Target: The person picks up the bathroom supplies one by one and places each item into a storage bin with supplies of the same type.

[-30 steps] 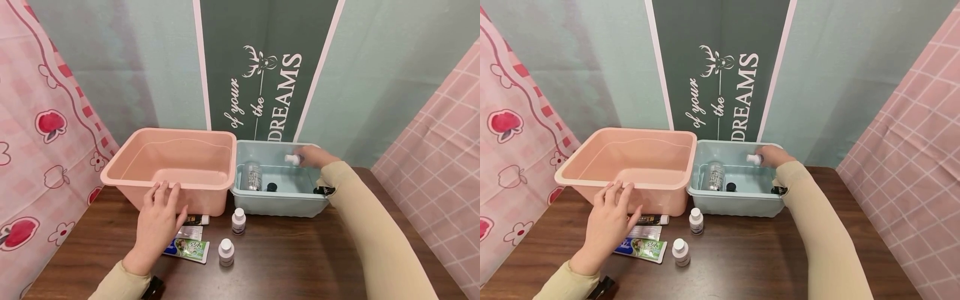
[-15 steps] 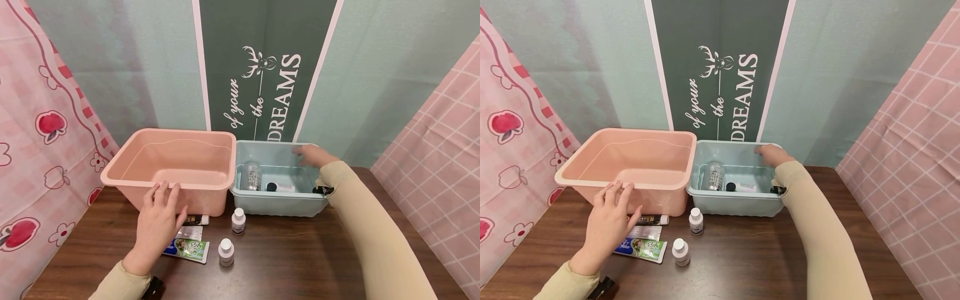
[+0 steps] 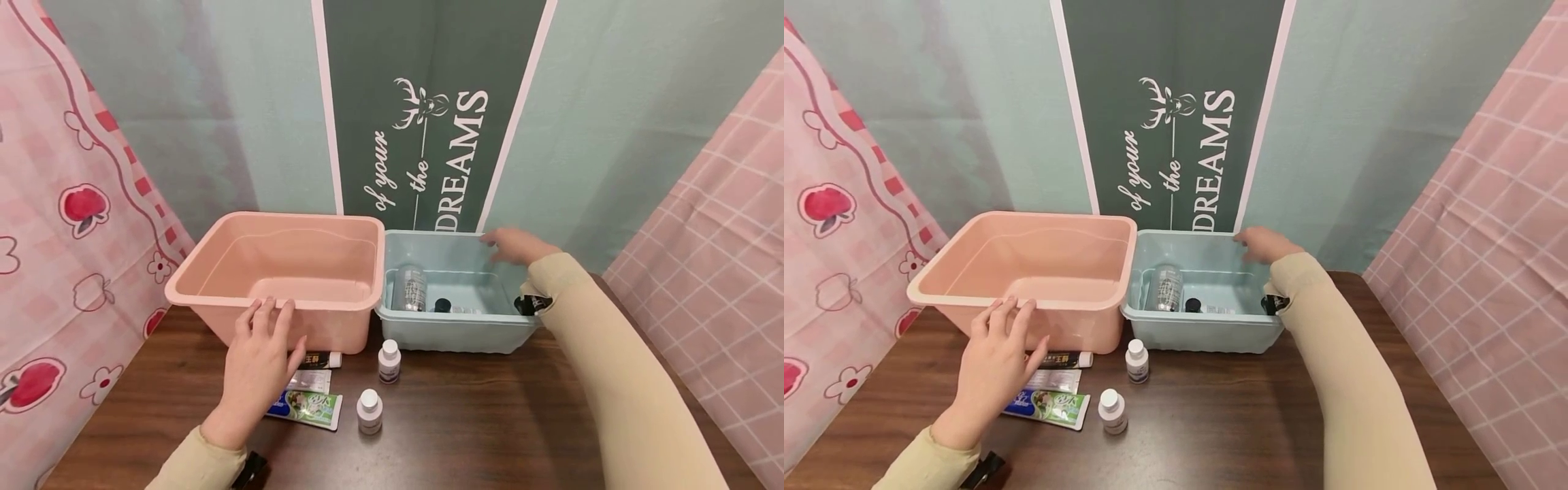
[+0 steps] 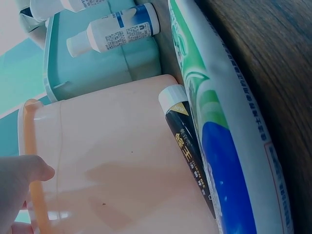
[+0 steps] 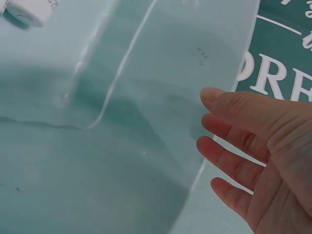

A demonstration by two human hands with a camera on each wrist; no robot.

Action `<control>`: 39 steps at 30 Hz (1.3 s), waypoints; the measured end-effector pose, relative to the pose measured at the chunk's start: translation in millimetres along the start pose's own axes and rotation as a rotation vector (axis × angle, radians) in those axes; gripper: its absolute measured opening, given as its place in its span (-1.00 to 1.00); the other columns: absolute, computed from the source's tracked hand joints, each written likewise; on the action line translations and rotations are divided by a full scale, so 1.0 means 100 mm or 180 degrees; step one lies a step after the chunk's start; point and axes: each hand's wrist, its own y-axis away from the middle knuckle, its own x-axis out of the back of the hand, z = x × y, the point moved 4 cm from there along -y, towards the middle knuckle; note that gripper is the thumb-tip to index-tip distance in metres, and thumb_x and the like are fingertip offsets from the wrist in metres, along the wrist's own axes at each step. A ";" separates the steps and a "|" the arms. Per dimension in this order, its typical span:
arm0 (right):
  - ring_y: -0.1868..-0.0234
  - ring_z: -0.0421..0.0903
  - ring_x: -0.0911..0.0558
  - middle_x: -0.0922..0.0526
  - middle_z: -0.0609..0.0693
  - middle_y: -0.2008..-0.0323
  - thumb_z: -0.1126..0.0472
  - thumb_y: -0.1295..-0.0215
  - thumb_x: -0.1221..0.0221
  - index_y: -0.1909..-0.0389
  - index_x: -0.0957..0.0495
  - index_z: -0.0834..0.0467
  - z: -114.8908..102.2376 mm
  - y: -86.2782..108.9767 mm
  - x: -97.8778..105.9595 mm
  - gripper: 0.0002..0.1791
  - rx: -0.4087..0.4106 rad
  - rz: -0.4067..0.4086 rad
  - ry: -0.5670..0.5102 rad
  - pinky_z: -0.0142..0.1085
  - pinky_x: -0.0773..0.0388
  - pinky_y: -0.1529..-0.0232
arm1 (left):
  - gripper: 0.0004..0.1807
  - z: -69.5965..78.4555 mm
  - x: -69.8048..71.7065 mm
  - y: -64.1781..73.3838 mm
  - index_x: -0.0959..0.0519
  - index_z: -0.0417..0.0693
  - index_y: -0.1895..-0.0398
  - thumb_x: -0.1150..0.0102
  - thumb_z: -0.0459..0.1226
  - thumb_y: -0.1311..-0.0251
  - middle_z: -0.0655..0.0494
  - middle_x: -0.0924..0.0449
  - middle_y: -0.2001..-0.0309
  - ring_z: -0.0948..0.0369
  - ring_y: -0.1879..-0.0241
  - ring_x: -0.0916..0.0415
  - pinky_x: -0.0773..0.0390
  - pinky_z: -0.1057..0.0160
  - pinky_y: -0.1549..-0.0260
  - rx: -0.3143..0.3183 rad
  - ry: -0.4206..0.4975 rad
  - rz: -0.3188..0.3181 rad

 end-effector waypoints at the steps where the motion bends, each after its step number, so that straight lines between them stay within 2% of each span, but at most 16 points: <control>1: -0.01 0.29 -0.49 -0.53 0.38 0.04 0.39 -0.09 -0.22 -0.14 -0.38 0.44 -0.01 0.00 0.02 -0.45 0.0021 0.0008 0.0024 0.07 -0.39 -0.04 | -0.42 0.00 0.00 0.01 -0.39 -0.27 -0.11 0.18 0.00 -0.22 -0.41 -0.33 -0.01 -0.35 0.01 -0.28 -0.46 -0.19 0.24 0.0006 0.0001 0.0009; 6: 0.01 0.29 -0.51 -0.54 0.39 0.06 0.38 -0.09 -0.22 -0.12 -0.39 0.45 -0.01 0.00 0.08 -0.47 0.0042 0.0009 0.0031 0.07 -0.40 -0.03 | -0.42 0.00 -0.01 0.01 -0.38 -0.26 -0.13 0.02 -0.06 -0.11 -0.41 -0.32 -0.04 -0.34 -0.01 -0.27 -0.47 -0.19 0.23 0.0015 -0.0002 -0.0049; 13: -0.01 0.30 -0.49 -0.52 0.40 0.03 0.37 -0.11 -0.22 -0.13 -0.38 0.44 -0.01 0.05 0.08 -0.46 -0.0008 -0.0079 -0.0067 0.08 -0.39 -0.04 | -0.42 0.00 0.00 0.01 -0.39 -0.26 -0.11 0.04 -0.05 -0.11 -0.41 -0.33 -0.02 -0.34 0.01 -0.28 -0.49 -0.20 0.33 -0.0007 -0.0001 -0.0005; 17: 0.01 0.30 -0.50 -0.52 0.41 0.05 0.38 -0.10 -0.21 -0.12 -0.37 0.47 -0.04 0.09 0.09 -0.46 -0.0018 -0.0096 -0.0073 0.08 -0.39 -0.03 | -0.41 0.00 -0.01 0.00 -0.37 -0.27 -0.13 0.03 -0.05 -0.11 -0.41 -0.32 -0.03 -0.35 -0.02 -0.26 -0.47 -0.20 0.24 -0.0013 0.0008 -0.0064; 26: -0.03 0.30 -0.48 -0.51 0.40 0.03 0.39 -0.12 -0.21 -0.14 -0.36 0.46 -0.10 0.12 0.10 -0.46 -0.0097 -0.0194 -0.0041 0.08 -0.38 -0.05 | -0.40 0.00 0.00 0.01 -0.37 -0.27 -0.14 0.02 -0.05 -0.10 -0.42 -0.31 -0.04 -0.35 -0.02 -0.26 -0.47 -0.20 0.25 0.0001 -0.0008 -0.0114; 39: -0.04 0.29 -0.48 -0.52 0.37 0.02 0.35 -0.13 -0.22 -0.18 -0.36 0.41 -0.25 0.18 0.13 -0.44 -0.0102 -0.0315 0.0012 0.07 -0.40 -0.04 | -0.38 -0.02 0.01 0.00 -0.39 -0.25 -0.12 -0.13 -0.10 0.02 -0.39 -0.33 -0.04 -0.32 -0.01 -0.28 -0.50 -0.20 0.37 0.0023 -0.0009 0.0001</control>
